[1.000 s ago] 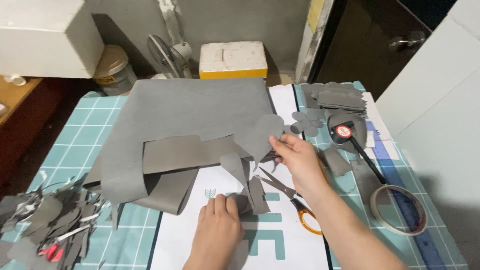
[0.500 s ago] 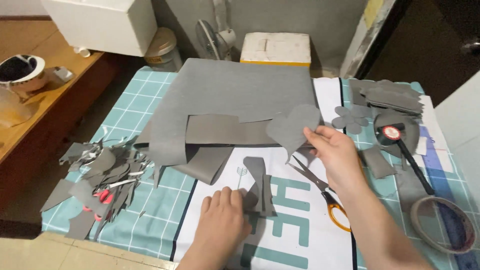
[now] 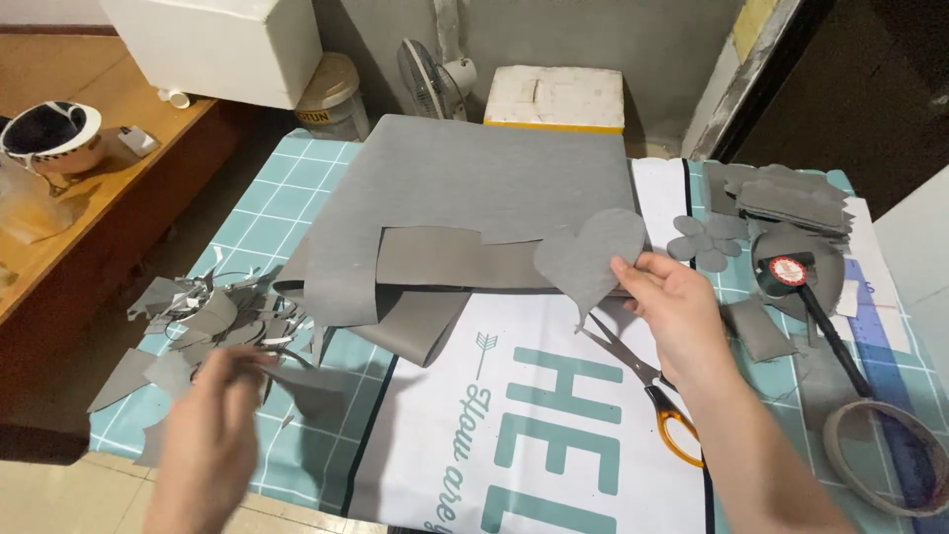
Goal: Cutting out decorative shapes from grey leather material using scissors and a pencil for marking.
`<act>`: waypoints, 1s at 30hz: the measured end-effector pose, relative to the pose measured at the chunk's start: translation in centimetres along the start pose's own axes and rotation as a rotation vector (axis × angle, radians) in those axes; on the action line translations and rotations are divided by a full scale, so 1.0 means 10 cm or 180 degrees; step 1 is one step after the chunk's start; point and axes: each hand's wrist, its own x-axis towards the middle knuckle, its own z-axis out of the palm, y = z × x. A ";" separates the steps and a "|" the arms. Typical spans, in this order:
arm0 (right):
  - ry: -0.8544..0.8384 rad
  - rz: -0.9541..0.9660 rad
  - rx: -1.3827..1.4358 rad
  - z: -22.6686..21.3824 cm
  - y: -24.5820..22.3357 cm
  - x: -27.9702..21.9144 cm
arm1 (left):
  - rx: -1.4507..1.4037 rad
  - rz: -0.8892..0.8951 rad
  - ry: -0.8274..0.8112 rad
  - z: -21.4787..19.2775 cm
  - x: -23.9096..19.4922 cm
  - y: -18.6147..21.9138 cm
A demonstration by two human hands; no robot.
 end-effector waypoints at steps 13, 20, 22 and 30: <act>-0.0162 -0.0129 0.0175 -0.02 0.13 0.10 | 0.1672 0.0330 0.1069 -0.17 0.66 -1.02; -0.0396 -0.0413 0.0319 -0.06 0.11 0.04 | 0.2843 0.1670 0.2514 -0.08 0.74 -1.22; -0.0476 -0.0472 0.0508 -0.04 0.14 0.05 | 0.2250 0.2097 0.2452 -0.01 0.59 -0.75; -0.0923 -0.0554 0.1140 -0.04 0.20 0.09 | -0.1270 0.1361 -0.0803 0.77 0.20 1.14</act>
